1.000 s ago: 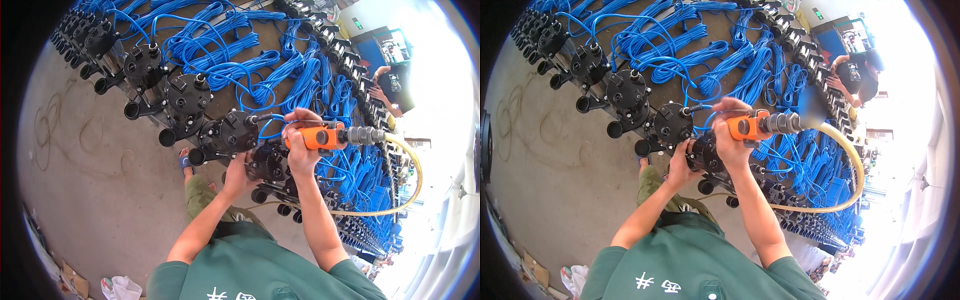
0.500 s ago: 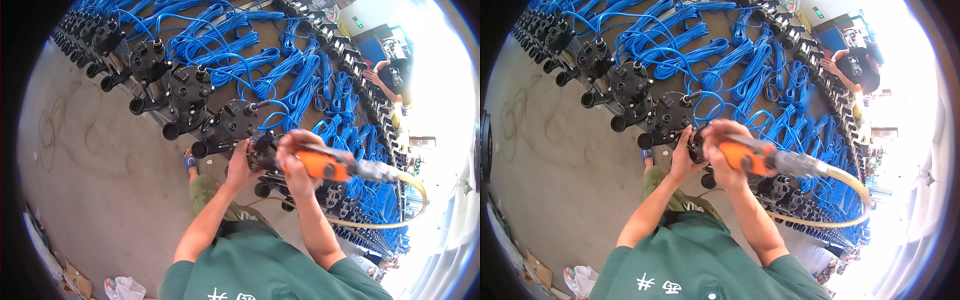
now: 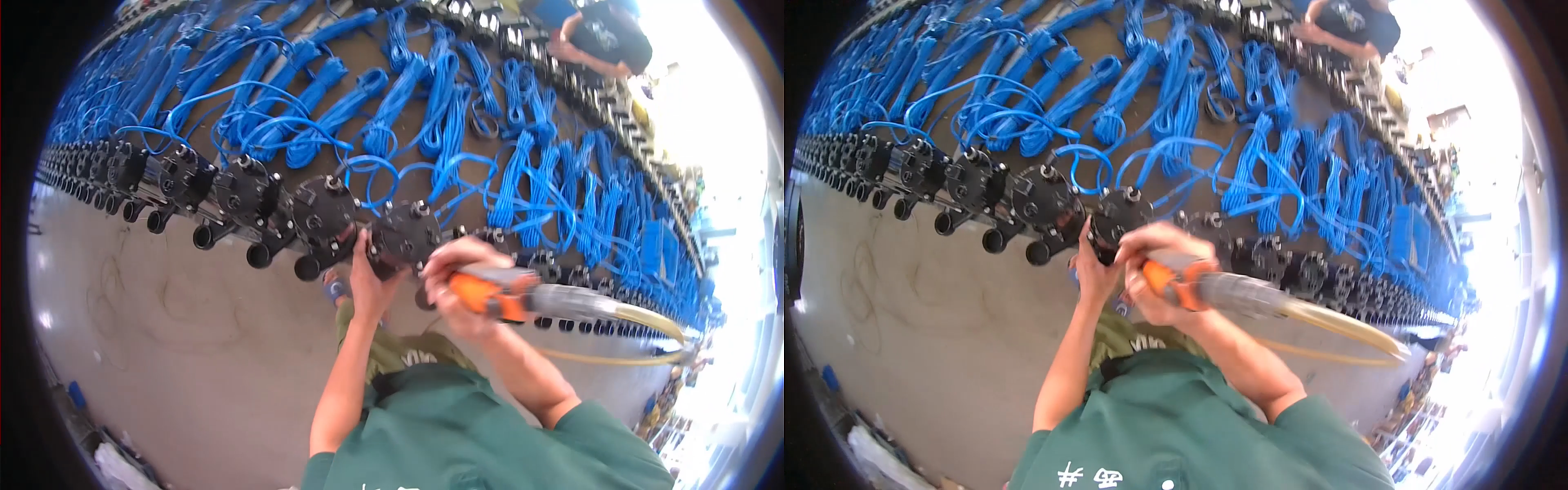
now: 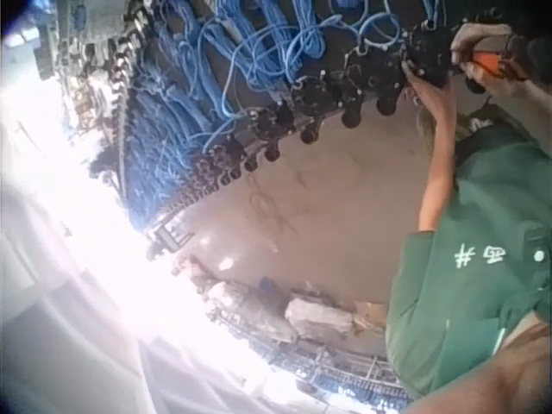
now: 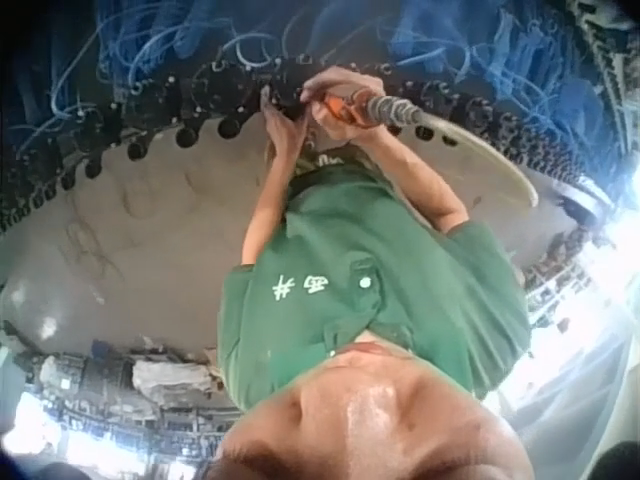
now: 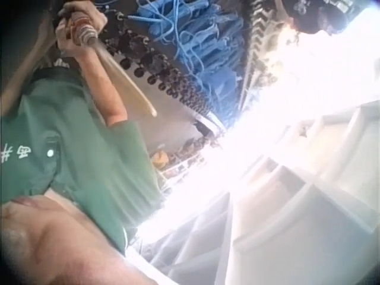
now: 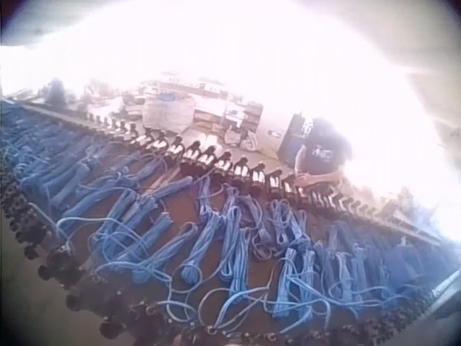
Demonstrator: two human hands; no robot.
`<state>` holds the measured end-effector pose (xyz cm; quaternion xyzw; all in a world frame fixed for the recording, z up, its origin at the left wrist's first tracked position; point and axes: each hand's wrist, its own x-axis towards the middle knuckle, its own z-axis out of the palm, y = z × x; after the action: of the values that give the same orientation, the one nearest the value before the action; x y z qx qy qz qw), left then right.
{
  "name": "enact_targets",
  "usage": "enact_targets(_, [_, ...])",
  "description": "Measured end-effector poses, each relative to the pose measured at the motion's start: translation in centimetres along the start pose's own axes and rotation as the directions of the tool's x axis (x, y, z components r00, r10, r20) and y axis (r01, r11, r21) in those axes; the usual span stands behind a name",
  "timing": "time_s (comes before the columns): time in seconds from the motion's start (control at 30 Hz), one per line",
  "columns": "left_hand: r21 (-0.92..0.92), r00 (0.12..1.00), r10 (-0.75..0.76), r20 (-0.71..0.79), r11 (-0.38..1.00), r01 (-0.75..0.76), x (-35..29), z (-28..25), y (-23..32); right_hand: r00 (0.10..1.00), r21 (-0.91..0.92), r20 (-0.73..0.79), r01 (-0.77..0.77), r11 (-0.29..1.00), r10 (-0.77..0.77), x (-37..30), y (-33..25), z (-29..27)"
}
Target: The person assembles water pumps by inserting power cables and using a pneumatic tool to secure components in a factory setting.
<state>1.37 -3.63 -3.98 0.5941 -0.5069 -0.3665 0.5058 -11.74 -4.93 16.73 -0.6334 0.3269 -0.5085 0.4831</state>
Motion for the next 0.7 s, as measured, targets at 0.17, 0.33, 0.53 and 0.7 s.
enact_targets(0.17, [0.072,0.999,0.015,0.046,0.997,-0.018,-0.3,0.0,1.4,0.987,0.161,-0.162,0.015,0.987,0.012,0.7,0.4,-1.7])
enact_targets(0.33, [0.116,0.995,0.048,0.082,0.992,-0.057,0.2,0.2,1.0,0.972,-0.074,-0.224,-0.086,0.993,0.068,1.1,0.9,-0.8])
enact_targets(0.53, [0.032,0.994,-0.1,-0.05,0.994,0.101,-1.0,0.0,4.3,0.967,-0.07,-0.239,-0.103,0.992,0.084,2.3,-0.7,-1.2])
enact_targets(0.7, [0.023,0.931,-0.161,0.327,0.986,0.163,-3.5,-1.1,6.2,0.936,0.058,-0.348,0.084,0.995,-0.058,5.4,0.1,-5.7])
